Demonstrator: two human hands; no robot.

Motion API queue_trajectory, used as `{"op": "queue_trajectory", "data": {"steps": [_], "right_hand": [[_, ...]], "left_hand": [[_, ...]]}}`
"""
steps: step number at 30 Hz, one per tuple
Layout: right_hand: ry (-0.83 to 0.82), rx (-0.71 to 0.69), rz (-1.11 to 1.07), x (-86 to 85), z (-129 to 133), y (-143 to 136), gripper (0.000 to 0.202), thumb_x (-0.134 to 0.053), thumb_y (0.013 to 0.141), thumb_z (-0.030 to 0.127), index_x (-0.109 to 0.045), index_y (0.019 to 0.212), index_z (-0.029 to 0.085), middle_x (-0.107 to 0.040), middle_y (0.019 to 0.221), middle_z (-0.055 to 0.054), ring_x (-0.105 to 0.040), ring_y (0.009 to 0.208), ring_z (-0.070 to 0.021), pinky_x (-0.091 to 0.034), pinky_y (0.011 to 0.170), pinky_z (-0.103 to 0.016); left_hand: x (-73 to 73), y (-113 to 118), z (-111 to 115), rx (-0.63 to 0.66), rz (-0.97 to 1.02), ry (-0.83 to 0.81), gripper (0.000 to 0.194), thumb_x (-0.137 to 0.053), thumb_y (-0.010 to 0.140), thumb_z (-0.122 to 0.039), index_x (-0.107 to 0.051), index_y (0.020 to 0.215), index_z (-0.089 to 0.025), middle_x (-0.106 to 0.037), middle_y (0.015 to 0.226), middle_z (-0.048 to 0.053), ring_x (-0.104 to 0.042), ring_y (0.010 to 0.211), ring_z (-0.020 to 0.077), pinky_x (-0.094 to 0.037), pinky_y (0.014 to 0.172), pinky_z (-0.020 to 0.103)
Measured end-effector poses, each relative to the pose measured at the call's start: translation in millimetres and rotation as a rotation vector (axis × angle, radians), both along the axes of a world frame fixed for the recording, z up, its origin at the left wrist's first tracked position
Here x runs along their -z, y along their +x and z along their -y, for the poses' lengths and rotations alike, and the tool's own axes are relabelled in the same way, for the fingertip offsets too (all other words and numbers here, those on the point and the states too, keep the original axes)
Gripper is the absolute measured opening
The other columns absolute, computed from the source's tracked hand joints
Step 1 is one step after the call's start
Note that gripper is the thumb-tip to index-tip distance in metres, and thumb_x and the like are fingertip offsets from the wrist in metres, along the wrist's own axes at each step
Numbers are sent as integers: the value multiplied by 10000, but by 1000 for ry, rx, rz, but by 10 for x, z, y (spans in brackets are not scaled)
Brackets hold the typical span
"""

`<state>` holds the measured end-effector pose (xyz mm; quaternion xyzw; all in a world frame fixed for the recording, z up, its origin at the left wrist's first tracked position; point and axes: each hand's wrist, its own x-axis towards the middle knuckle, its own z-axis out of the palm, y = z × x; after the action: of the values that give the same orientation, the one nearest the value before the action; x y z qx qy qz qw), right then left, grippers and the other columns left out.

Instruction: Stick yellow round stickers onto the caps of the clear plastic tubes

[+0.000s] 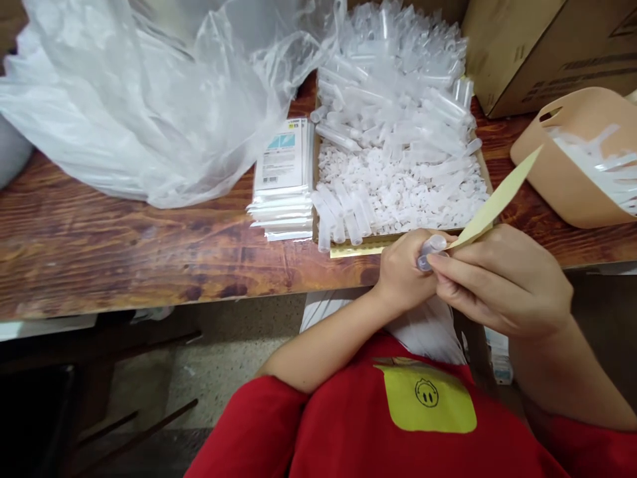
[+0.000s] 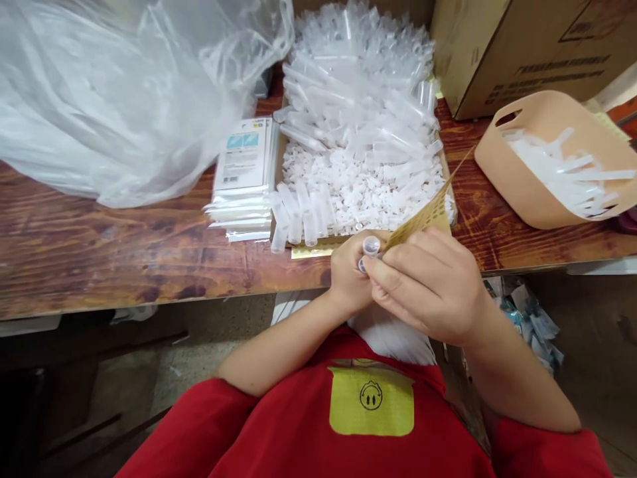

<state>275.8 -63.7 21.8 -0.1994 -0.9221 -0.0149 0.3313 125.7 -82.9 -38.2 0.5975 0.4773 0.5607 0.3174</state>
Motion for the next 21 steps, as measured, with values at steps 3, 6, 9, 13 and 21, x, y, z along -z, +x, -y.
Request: {"op": "queue_trajectory", "data": {"steps": [3,6,9,13,21], "right_hand": [[-42,-2,19,44,21,42,240,-623,959,220,-651,1197,233,-770,952,-60,-713,834,-240,-543,709,-406],[-114,27,46,75,34,96,268,-597,981,264,-649,1242,301,-772,1002,-38,-720,906,-244,-558,792,-440],[-187,56,85,76,44,136,234,-587,994,321,-675,1210,344,-775,1047,-19,-714,928,-251,-538,813,-469],[-204,53,112,37,68,143,248,-571,1006,304,-662,1236,319,-777,1041,-31,-714,936,-263,-517,814,-468],[-39,14,177,-84,75,63,231,-584,993,219,-635,1218,230,-757,959,-47,-695,867,-243,-486,754,-428]], "left_hand": [[12,2,9,9,-3,18,86,-643,861,-307,-676,844,-229,-767,886,32,-686,766,173,-537,733,297],[28,-3,17,21,-39,-19,70,-668,831,-264,-682,880,-217,-774,933,39,-704,817,178,-546,772,299],[37,-4,19,20,-52,-43,76,-683,819,-242,-678,889,-213,-773,942,41,-711,850,185,-550,800,305],[27,1,15,22,-48,-29,42,-669,841,-241,-664,866,-208,-771,927,44,-710,853,188,-551,805,311],[18,-7,26,40,-113,-32,78,-623,883,-269,-658,898,-201,-771,964,44,-711,901,169,-555,835,288]]}}
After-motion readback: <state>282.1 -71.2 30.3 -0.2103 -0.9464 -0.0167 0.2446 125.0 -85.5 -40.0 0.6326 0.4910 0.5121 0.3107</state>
